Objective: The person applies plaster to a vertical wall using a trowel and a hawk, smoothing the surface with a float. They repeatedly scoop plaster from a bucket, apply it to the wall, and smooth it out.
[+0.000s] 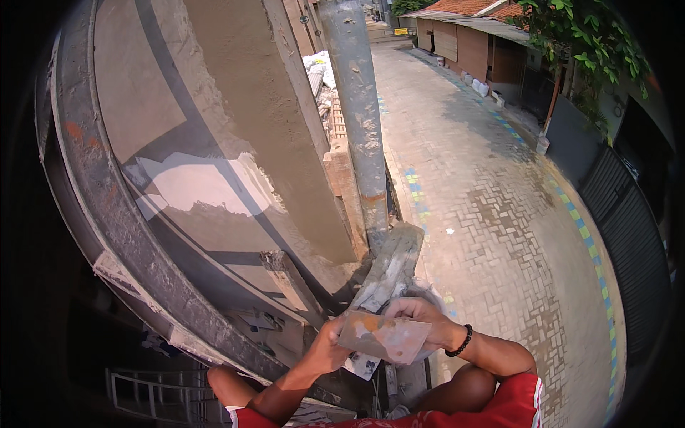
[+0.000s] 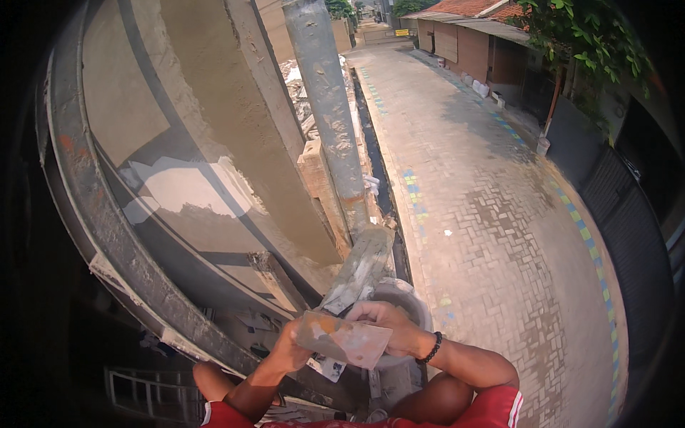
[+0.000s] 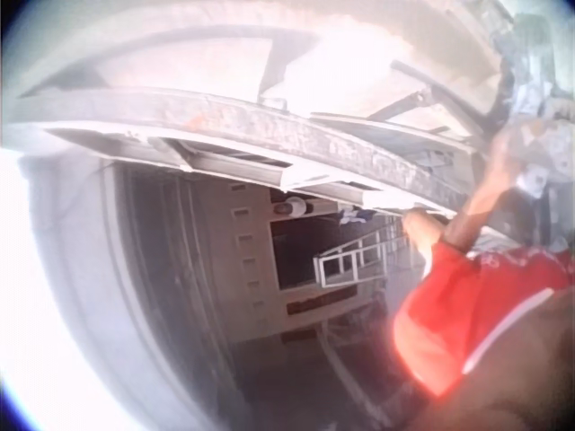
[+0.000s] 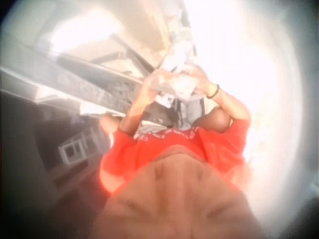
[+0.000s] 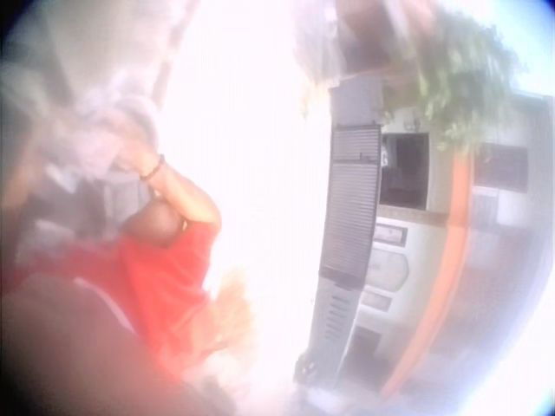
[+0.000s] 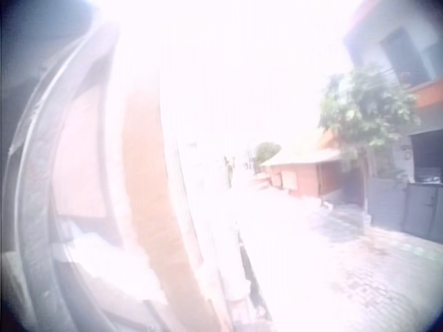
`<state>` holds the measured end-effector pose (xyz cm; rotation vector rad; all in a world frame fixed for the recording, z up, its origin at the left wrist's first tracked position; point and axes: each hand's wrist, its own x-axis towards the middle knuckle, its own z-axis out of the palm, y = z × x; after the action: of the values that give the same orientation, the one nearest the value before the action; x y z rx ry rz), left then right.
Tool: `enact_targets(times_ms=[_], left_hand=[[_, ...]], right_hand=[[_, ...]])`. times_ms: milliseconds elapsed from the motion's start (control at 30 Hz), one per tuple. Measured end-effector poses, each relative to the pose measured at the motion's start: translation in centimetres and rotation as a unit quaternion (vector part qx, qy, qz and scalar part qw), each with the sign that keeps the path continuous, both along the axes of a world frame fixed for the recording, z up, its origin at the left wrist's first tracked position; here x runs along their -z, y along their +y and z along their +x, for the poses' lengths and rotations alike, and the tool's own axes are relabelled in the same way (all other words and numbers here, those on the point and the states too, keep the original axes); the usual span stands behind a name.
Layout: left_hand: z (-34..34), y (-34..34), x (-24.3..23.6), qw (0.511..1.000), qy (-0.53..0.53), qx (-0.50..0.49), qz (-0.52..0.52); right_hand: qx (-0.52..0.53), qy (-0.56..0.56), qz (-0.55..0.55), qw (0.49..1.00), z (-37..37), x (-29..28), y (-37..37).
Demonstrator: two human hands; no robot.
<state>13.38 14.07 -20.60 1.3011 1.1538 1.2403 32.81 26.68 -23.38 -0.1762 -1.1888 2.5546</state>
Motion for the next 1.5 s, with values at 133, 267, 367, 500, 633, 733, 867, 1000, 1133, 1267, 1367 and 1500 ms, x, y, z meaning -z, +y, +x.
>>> enact_targets(times_ms=[133, 267, 367, 500, 633, 733, 867, 1000, 1133, 1267, 1367, 1500], left_hand=[[0.1, -0.5, 0.5, 0.998, -0.059, 0.001, 0.006], [0.4, 0.0, 0.9, 0.999, -0.002, -0.001, 0.048], [1.0, 0.3, 0.6, 0.964, -0.262, 0.043, -0.009], [0.6, 0.1, 1.0, 0.994, -0.104, -0.005, -0.016], [0.7, 0.8, 0.7, 0.998, 0.007, -0.005, 0.065], [-0.1, 1.8, 1.3, 0.975, 0.14, 0.033, 0.166], [1.0, 1.6, 1.2, 0.996, 0.004, 0.011, 0.09], [0.9, 2.5, 0.9, 0.989, 0.049, 0.031, 0.138], [1.1, 3.7, 0.6, 0.961, 0.162, 0.088, 0.205], [1.7, 4.1, 0.7, 0.951, 0.192, 0.13, 0.202], [2.1, 4.8, 0.8, 0.956, 0.167, 0.175, 0.167], [2.7, 5.4, 1.7, 0.958, 0.158, 0.168, 0.169]], right_hand=[[0.01, -0.045, 0.109, 0.993, 0.1, -1.0, 0.1], [0.007, -0.073, 0.278, 0.958, 1.2, -1.5, 1.3], [0.004, -0.155, 0.319, 0.935, 2.9, -3.0, 2.0], [0.089, -0.23, 0.251, 0.936, 3.9, -3.1, 2.8], [0.17, -0.234, 0.177, 0.941, 3.4, -3.9, 3.2], [0.163, -0.234, 0.178, 0.942, 2.7, -4.2, 2.7], [0.215, -0.243, 0.254, 0.911, 3.2, -3.4, 3.0], [0.27, -0.196, 0.29, 0.897, 4.1, -4.0, 3.3], [0.265, -0.185, 0.637, 0.7, 5.0, -7.9, 3.5], [0.086, -0.159, 0.715, 0.675, 4.3, -9.2, 4.1], [0.033, -0.142, 0.754, 0.64, 3.9, -8.6, 4.2], [0.0, -0.199, 0.761, 0.617, 4.0, -7.4, 4.7]])
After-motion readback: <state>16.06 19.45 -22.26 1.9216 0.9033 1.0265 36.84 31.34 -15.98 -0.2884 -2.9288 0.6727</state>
